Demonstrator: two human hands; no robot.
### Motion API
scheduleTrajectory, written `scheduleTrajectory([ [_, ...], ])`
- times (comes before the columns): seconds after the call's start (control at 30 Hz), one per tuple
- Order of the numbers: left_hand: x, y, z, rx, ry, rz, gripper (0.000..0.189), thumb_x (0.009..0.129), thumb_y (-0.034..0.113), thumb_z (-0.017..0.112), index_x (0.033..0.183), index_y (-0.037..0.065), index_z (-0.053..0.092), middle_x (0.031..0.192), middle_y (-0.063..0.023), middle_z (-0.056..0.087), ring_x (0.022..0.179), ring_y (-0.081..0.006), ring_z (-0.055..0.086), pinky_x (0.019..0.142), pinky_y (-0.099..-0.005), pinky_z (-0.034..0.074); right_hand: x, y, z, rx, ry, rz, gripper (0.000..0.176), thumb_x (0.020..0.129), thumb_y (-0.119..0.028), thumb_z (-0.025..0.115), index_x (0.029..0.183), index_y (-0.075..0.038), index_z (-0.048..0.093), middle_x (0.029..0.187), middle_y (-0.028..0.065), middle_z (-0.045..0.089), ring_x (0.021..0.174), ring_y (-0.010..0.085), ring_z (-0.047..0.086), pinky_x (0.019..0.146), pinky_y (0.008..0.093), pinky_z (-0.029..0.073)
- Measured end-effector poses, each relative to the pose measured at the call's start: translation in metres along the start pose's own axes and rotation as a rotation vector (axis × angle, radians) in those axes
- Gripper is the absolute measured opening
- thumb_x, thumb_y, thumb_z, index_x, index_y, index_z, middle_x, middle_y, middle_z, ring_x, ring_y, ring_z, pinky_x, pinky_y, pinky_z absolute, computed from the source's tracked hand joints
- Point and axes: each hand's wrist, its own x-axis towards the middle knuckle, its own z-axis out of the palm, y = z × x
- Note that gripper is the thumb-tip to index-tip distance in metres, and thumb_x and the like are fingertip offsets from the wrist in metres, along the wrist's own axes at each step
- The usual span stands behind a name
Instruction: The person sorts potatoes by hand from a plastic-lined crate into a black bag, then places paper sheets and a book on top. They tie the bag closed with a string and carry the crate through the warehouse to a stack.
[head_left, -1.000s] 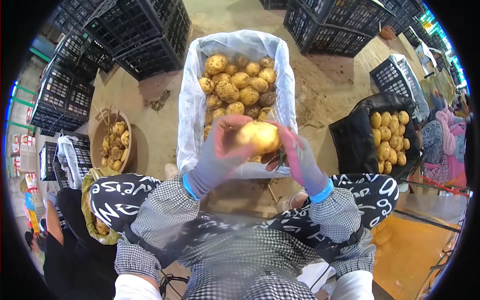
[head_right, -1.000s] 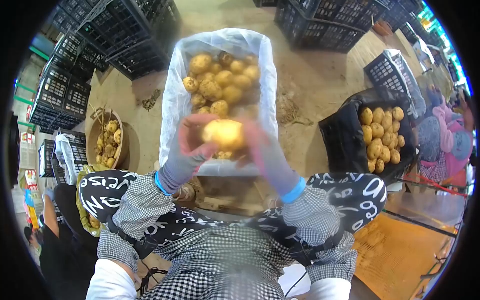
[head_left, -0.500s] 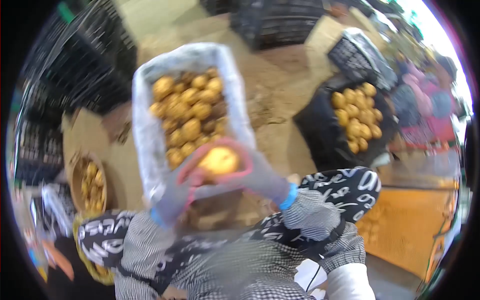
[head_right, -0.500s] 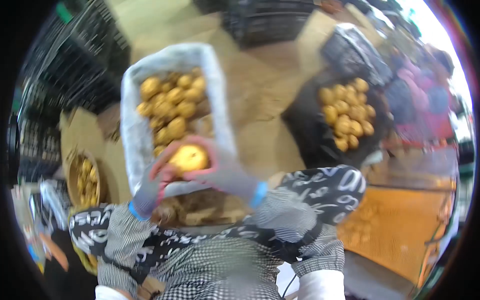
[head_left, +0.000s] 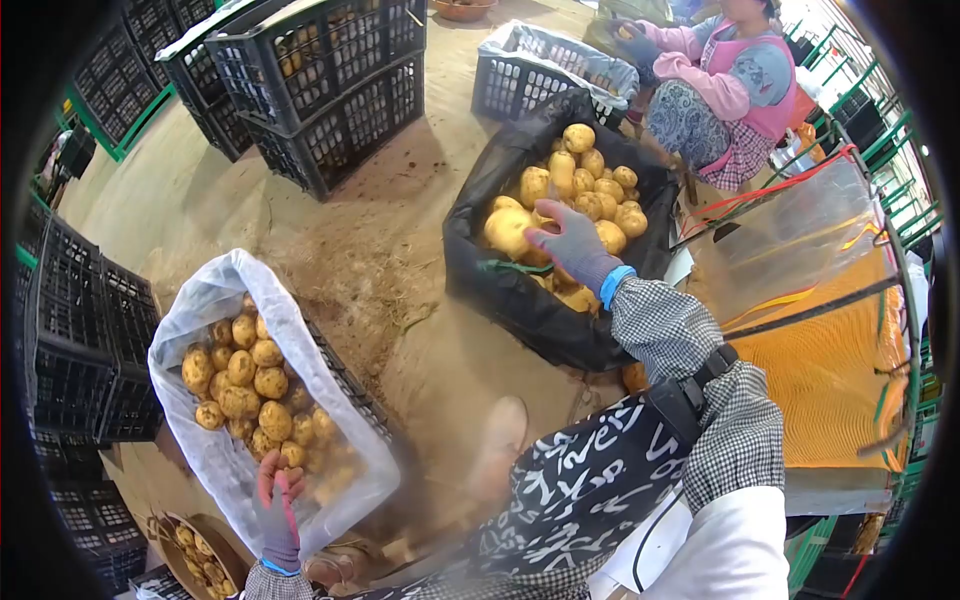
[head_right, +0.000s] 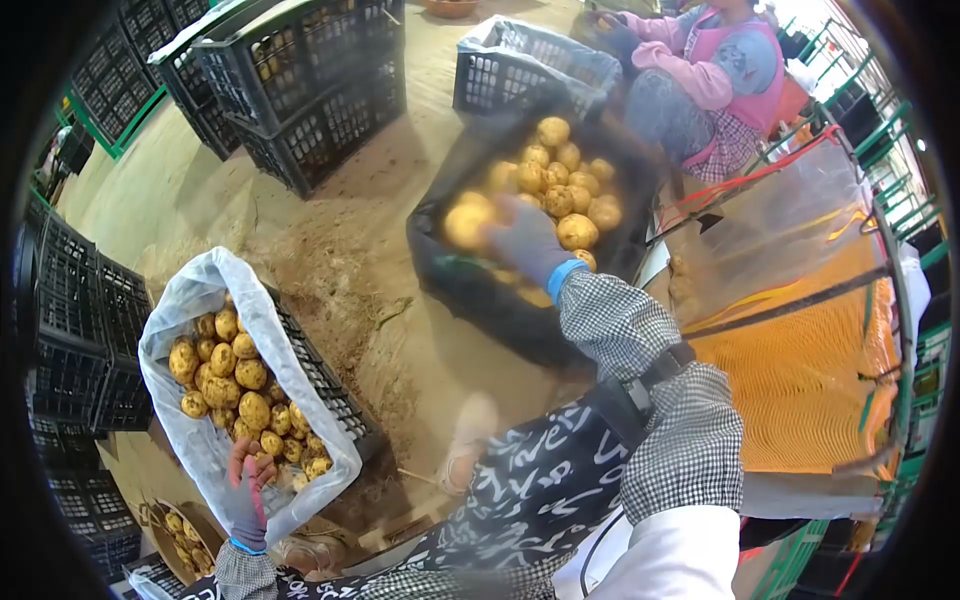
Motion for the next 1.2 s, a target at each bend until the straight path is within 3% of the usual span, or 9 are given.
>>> scheduleTrajectory([
  [0.13, 0.012, 0.006, 0.018, 0.178, -0.04, -0.022, 0.055, 0.097, 0.034, 0.054, 0.137, -0.002, 0.041, 0.125, -0.0131, 0.051, 0.102, -0.0201, 0.059, 0.086, -0.0302, 0.049, 0.013, 0.006, -0.046, -0.507, -0.181, 0.145, 0.064, 0.079, -0.036, 0.071, 0.127, 0.002, 0.052, 0.116, 0.0226, 0.059, 0.11, 0.039, 0.057, 0.097, 0.0375, 0.046],
  [0.23, 0.021, -0.007, 0.022, 0.166, -0.034, -0.054, 0.055, 0.097, 0.036, 0.055, 0.135, -0.003, 0.044, 0.121, -0.0113, 0.054, 0.1, -0.0184, 0.059, 0.085, -0.0293, 0.049, -0.011, 0.047, -0.024, -0.608, -0.206, 0.137, 0.078, 0.071, -0.04, 0.075, 0.129, 0.004, 0.048, 0.123, 0.0221, 0.055, 0.113, 0.0374, 0.056, 0.099, 0.0372, 0.045],
  [0.4, 0.02, -0.025, 0.038, 0.212, -0.038, -0.082, 0.054, 0.096, 0.032, 0.057, 0.133, -0.005, 0.045, 0.121, -0.0111, 0.055, 0.103, -0.0173, 0.057, 0.087, -0.0294, 0.047, -0.02, 0.039, -0.042, -0.352, -0.31, -0.06, 0.085, 0.064, -0.028, 0.077, 0.134, 0.004, 0.041, 0.133, 0.0244, 0.044, 0.123, 0.039, 0.046, 0.103, 0.0383, 0.042],
  [0.5, 0.017, -0.025, 0.046, 0.349, -0.064, -0.091, 0.052, 0.096, 0.029, 0.057, 0.132, -0.006, 0.046, 0.12, -0.0104, 0.056, 0.102, -0.0155, 0.056, 0.089, -0.0275, 0.046, -0.031, 0.074, -0.038, -0.374, -0.204, -0.231, 0.085, 0.065, -0.027, 0.076, 0.135, 0.003, 0.039, 0.133, 0.0237, 0.044, 0.122, 0.0392, 0.047, 0.102, 0.0384, 0.042],
  [0.73, 0.026, -0.026, 0.076, 0.247, -0.081, -0.023, 0.038, 0.093, 0.018, 0.056, 0.123, -0.005, 0.054, 0.105, -0.0093, 0.062, 0.088, -0.016, 0.058, 0.077, -0.0297, 0.046, -0.024, 0.086, -0.006, -0.281, 0.062, 0.085, 0.088, 0.064, -0.032, 0.08, 0.134, 0.006, 0.04, 0.132, 0.0263, 0.046, 0.119, 0.0394, 0.05, 0.102, 0.039, 0.042],
  [0.83, 0.014, -0.042, 0.074, 0.578, -0.259, 0.065, 0.044, 0.096, 0.017, 0.051, 0.131, -0.008, 0.046, 0.121, -0.0133, 0.058, 0.112, -0.0204, 0.055, 0.098, -0.0313, 0.042, 0.0, 0.092, -0.036, -0.252, 0.271, 0.134, 0.086, 0.064, -0.031, 0.08, 0.131, 0.007, 0.043, 0.129, 0.0261, 0.048, 0.119, 0.0381, 0.051, 0.101, 0.0393, 0.042],
  [0.93, 0.001, -0.064, 0.081, 0.436, -0.147, -0.041, 0.042, 0.093, 0.009, 0.051, 0.131, -0.009, 0.045, 0.122, -0.0139, 0.058, 0.114, -0.021, 0.054, 0.1, -0.0316, 0.039, 0.041, 0.113, -0.074, -0.354, 0.634, -0.018, 0.081, 0.07, -0.032, 0.08, 0.132, 0.006, 0.044, 0.126, 0.0266, 0.051, 0.122, 0.0384, 0.047, 0.103, 0.0398, 0.039],
  [1.13, 0.003, -0.072, 0.087, 0.471, -0.032, -0.044, 0.039, 0.09, 0.007, 0.053, 0.126, -0.007, 0.052, 0.117, -0.0144, 0.061, 0.111, -0.0214, 0.057, 0.097, -0.0325, 0.041, 0.107, 0.151, -0.083, -0.297, 0.521, -0.053, 0.06, 0.082, -0.031, 0.07, 0.127, 0.005, 0.052, 0.124, 0.0192, 0.057, 0.11, 0.0281, 0.059, 0.092, 0.0334, 0.047],
  [1.2, 0.006, -0.068, 0.08, 0.815, -0.206, 0.064, 0.05, 0.093, 0.02, 0.057, 0.137, 0.006, 0.042, 0.13, -0.0138, 0.053, 0.113, -0.0209, 0.055, 0.094, -0.0371, 0.046, 0.129, 0.131, -0.056, -0.21, 0.286, 0.13, 0.06, 0.079, -0.034, 0.07, 0.123, 0.004, 0.054, 0.115, 0.0224, 0.06, 0.105, 0.0339, 0.059, 0.091, 0.0391, 0.047],
])
